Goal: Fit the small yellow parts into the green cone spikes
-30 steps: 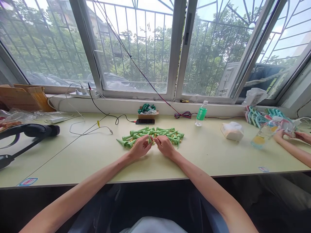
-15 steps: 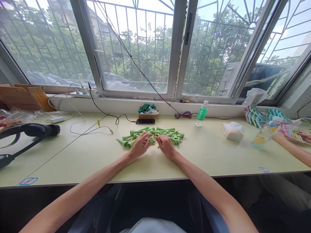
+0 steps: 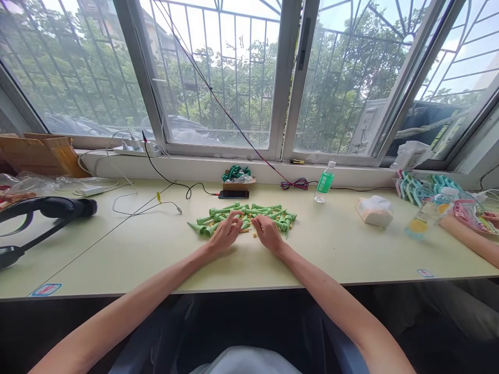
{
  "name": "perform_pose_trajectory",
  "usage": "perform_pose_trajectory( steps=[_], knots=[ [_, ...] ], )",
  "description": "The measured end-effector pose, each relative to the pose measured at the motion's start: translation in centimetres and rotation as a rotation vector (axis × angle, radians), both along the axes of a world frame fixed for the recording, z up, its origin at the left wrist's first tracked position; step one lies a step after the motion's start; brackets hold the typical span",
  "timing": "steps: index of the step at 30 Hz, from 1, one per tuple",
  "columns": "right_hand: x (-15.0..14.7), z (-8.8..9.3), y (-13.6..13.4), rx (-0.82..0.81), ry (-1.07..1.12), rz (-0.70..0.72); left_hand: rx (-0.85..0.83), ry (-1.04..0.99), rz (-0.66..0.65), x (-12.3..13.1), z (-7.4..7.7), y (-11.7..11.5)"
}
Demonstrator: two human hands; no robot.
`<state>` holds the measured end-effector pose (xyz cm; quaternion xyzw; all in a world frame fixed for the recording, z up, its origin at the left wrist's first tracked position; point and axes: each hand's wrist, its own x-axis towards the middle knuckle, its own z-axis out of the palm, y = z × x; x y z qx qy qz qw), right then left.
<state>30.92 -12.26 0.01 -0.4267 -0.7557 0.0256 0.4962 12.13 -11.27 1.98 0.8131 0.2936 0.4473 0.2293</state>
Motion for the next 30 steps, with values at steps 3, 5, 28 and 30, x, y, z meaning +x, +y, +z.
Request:
perform_pose_trajectory(
  steps=[3,5,28,30],
  knots=[
    [0.04,0.01,-0.04,-0.017,0.004,0.007,-0.031,0.080,-0.020,-0.11,0.06,0.06],
    [0.04,0.03,-0.08,-0.021,0.000,0.002,-0.038,0.102,-0.013,-0.15,0.07,0.10],
    [0.15,-0.55,0.49,0.000,-0.046,-0.035,0.014,0.045,-0.061,-0.08,-0.81,0.73],
    [0.17,-0.47,0.42,0.009,-0.036,-0.046,0.016,0.040,-0.060,-0.04,-0.76,0.73]
  ],
)
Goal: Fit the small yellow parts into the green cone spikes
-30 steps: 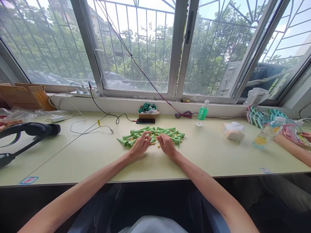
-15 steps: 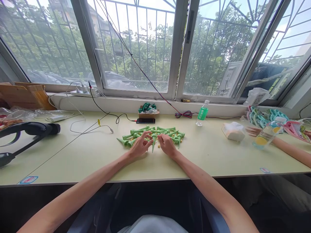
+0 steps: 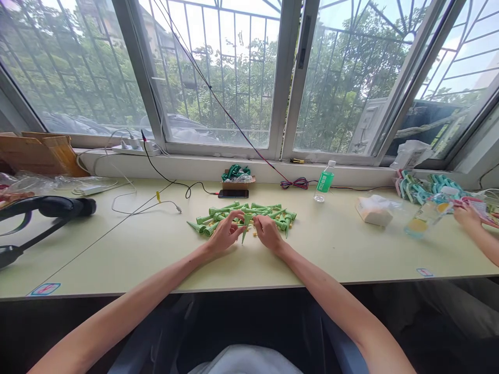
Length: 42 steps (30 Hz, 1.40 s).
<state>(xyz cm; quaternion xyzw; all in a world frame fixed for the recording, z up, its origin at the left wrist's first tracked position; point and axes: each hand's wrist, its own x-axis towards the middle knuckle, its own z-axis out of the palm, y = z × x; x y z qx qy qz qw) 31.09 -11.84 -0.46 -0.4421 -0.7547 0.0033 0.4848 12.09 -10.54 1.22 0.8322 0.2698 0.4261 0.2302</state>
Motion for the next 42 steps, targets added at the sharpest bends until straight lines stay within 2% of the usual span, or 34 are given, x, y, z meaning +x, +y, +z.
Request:
perform_pose_trajectory(
  steps=[6,14,20,26,34,42],
  knots=[
    [0.0,0.6,-0.5,0.035,0.082,-0.018,-0.062,-0.044,0.050,0.0,0.4,-0.1],
    [-0.1,0.5,-0.6,0.010,0.080,0.052,-0.247,-0.024,0.039,0.0,0.5,-0.1],
    [-0.2,0.7,-1.0,0.012,0.052,0.120,-0.291,-0.059,0.017,0.1,0.5,-0.1],
    [-0.2,0.5,-0.9,0.022,0.018,0.143,-0.253,-0.035,0.040,0.0,0.3,0.1],
    [-0.3,0.9,-1.2,0.020,0.005,0.149,-0.073,0.103,0.098,-0.1,0.6,-0.3],
    [-0.4,1.2,-1.4,0.022,0.004,0.138,-0.033,0.072,0.137,-0.2,1.0,-0.6]
  ],
)
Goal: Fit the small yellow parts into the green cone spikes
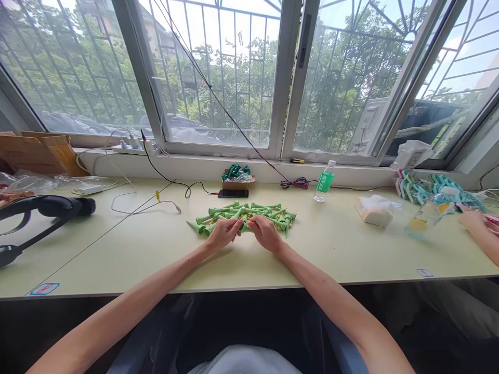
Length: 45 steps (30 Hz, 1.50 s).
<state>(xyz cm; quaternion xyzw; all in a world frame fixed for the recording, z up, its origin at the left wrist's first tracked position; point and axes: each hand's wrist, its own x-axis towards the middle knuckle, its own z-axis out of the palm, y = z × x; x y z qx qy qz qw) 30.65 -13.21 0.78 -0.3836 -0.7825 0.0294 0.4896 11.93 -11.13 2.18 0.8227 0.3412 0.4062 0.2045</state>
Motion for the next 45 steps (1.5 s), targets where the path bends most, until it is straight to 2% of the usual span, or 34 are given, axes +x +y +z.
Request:
perform_pose_trajectory(
  steps=[8,19,26,31,36,45],
  knots=[
    [0.0,-0.1,0.1,-0.007,0.008,-0.015,-0.021,-0.062,-0.040,0.0,-0.1,0.0],
    [0.2,-1.1,0.9,0.006,-0.042,-0.059,0.146,0.066,-0.063,-0.2,-0.4,0.1],
    [0.2,-1.2,0.8,-0.013,-0.020,-0.059,0.183,0.069,-0.042,0.0,-0.3,0.2],
    [0.2,-1.1,0.6,-0.011,0.060,-0.061,0.000,0.009,-0.046,0.1,-0.2,0.0],
    [0.3,-1.1,0.5,-0.001,0.079,-0.057,-0.209,0.047,-0.172,0.2,-0.3,-0.3],
    [0.1,-0.5,0.1,-0.005,0.049,0.024,-0.518,-0.071,-0.337,0.4,-0.7,0.2]
  ],
)
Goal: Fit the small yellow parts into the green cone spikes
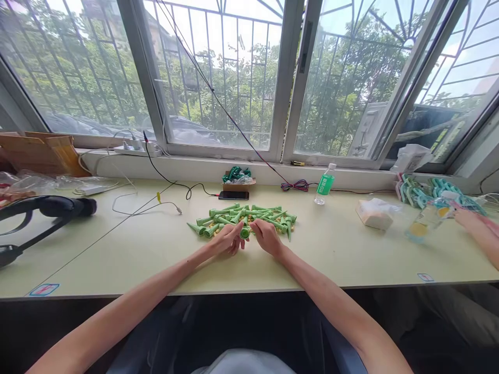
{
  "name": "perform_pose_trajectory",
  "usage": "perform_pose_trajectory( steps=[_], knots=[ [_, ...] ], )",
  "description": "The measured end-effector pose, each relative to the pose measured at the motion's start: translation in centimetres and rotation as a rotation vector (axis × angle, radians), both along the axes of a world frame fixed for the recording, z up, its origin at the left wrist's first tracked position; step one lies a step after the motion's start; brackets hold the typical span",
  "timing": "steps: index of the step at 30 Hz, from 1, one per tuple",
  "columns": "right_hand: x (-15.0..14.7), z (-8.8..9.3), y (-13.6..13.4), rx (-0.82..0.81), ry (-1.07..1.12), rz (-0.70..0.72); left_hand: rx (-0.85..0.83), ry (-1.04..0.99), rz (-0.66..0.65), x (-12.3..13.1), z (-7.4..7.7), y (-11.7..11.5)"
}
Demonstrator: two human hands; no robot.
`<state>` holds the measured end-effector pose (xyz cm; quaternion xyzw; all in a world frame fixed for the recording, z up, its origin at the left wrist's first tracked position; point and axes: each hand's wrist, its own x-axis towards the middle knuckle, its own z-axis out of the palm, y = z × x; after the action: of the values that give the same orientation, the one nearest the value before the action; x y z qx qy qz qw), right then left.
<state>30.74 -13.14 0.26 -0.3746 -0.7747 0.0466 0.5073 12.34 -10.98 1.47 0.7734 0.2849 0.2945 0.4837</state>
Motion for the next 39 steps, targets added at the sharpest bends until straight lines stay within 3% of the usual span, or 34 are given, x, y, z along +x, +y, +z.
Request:
perform_pose_trajectory(
  steps=[7,15,21,31,35,39],
  knots=[
    [0.0,-0.1,0.2,-0.008,0.000,-0.009,-0.080,-0.016,-0.070,-0.3,0.3,-0.1],
    [0.1,0.0,0.0,-0.031,-0.007,-0.007,-0.094,-0.064,-0.038,-0.5,1.2,-0.7],
    [0.1,-0.3,0.3,-0.021,-0.045,-0.036,0.078,-0.025,0.019,-0.5,0.9,-0.7],
    [0.0,-0.9,0.9,-0.036,-0.080,-0.087,0.614,0.106,0.194,-0.4,0.5,-0.4],
    [-0.1,-0.9,0.9,-0.036,-0.074,-0.108,0.641,0.124,0.228,-0.3,0.3,-0.1],
    [0.0,-0.8,0.9,-0.036,-0.058,-0.123,0.534,0.093,0.240,-0.2,0.1,-0.1]
  ],
)
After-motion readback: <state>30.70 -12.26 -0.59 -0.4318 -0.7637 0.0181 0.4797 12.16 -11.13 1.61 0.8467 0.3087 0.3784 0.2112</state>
